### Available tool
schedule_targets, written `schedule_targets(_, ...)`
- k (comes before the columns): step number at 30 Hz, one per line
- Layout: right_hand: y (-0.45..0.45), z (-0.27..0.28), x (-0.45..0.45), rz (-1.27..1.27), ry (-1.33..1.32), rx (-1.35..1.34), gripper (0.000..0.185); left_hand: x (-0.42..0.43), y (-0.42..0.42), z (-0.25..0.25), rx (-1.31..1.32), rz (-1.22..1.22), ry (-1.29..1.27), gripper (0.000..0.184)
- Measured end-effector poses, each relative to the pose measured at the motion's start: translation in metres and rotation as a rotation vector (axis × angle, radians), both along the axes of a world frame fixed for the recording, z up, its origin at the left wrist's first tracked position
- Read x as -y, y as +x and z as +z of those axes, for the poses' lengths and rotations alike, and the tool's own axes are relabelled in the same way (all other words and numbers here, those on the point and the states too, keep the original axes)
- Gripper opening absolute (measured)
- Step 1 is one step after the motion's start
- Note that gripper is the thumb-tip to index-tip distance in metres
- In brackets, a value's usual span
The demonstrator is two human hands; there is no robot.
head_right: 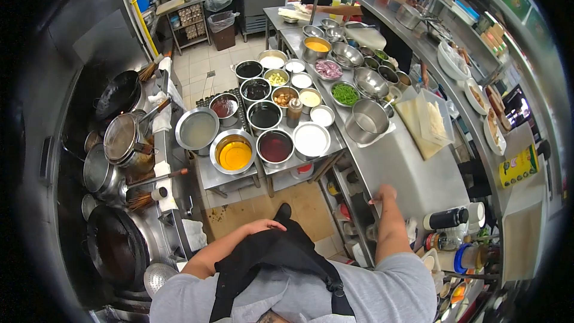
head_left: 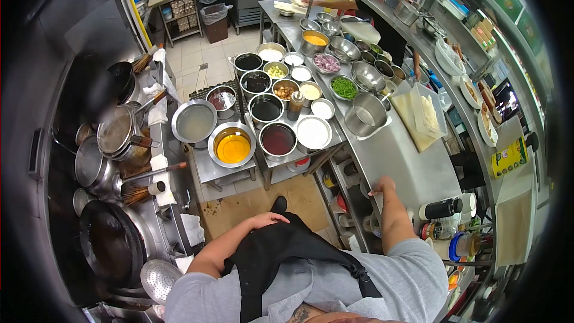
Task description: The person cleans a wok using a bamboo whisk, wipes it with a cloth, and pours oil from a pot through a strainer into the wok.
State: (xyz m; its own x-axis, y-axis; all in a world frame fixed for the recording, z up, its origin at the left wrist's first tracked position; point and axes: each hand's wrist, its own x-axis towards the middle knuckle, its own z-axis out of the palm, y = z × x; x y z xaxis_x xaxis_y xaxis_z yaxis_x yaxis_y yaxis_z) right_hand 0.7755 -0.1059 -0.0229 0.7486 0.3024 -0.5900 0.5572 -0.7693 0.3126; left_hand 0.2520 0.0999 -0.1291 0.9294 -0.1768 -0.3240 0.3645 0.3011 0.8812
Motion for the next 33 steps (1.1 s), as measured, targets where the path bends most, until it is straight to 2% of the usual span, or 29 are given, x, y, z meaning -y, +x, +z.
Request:
schedule_targets(21,-0.001,0.002,-0.002,-0.028,-0.005,-0.001,0.091,-0.002,-0.002,-0.003,0.020,0.031,-0.001,0.037)
schedule_targets(23,-0.005,0.008,-0.005,-0.042,-0.007,0.004,0.083,-0.003,-0.002,-0.003,0.008,0.024,-0.017,0.037)
schedule_targets(33,-0.016,0.023,-0.010,-0.018,-0.013,0.025,0.078,-0.004,-0.002,-0.004,0.024,0.025,-0.026,0.037)
